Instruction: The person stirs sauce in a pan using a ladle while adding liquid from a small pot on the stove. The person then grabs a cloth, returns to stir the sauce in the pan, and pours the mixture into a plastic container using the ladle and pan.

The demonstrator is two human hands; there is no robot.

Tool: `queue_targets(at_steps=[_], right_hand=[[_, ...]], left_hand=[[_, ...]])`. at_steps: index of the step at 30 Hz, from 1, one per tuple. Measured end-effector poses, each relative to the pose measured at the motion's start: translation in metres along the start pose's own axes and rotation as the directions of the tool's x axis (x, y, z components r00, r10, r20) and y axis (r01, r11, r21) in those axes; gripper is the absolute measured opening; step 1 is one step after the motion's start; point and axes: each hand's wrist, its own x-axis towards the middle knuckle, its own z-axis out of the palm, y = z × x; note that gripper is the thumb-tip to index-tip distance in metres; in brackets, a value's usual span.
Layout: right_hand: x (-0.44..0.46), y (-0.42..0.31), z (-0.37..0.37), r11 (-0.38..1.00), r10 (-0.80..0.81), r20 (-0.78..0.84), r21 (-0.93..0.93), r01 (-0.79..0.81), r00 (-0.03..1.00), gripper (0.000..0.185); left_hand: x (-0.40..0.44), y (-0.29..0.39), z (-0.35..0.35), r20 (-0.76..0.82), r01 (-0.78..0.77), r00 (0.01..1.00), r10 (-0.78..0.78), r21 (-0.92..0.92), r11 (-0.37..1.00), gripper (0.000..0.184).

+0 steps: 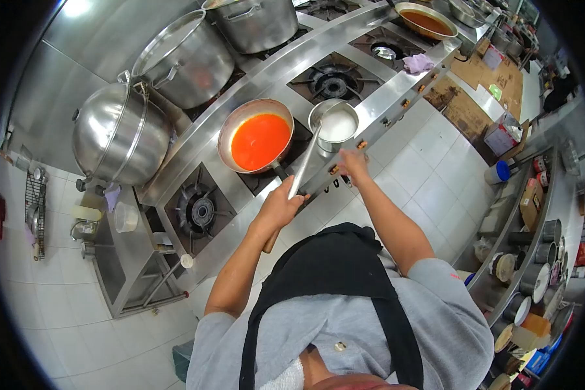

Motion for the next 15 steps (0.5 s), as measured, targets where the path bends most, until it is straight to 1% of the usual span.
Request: queue_targets(at_steps=[2,5,8,11,14,15], right_hand=[[0.01,-0.014,-0.007,0.996,-0.019,-0.014,-0.093,0.017,1.0,0.035],[0.028,-0.025,-0.007,0.993,0.046,-0.027,-0.104,-0.049,0.999,0.034],[0.048,-0.017,0.0,0.992,0.111,0.007,0.063,-0.111,0.994,0.031],[0.052,-0.016,0.007,0.993,0.097,-0.041,0.069,-0.094,0.994,0.028],[0.051,-0.013,0.002,1.0,-0.018,0.01,-0.011,0.018,1.0,0.026],[0.057,-0.011,0.001,0.999,-0.022,0.021,-0.047,0.023,1.0,0.026]], left_hand=[[-0.002,0.021,-0.001,0.119,0.206,0.975,-0.186,-0.185,0.961,0.056],[-0.006,0.062,-0.008,0.281,0.413,0.902,-0.329,-0.337,0.846,0.054],[-0.007,0.067,-0.004,0.294,0.476,0.877,-0.38,-0.431,0.766,0.052],[-0.008,0.073,-0.008,0.35,0.514,0.857,-0.378,-0.533,0.672,0.051],[-0.009,0.078,-0.01,0.318,0.518,0.855,-0.409,-0.549,0.656,0.051],[-0.01,0.079,-0.011,0.323,0.516,0.856,-0.403,-0.572,0.637,0.051]])
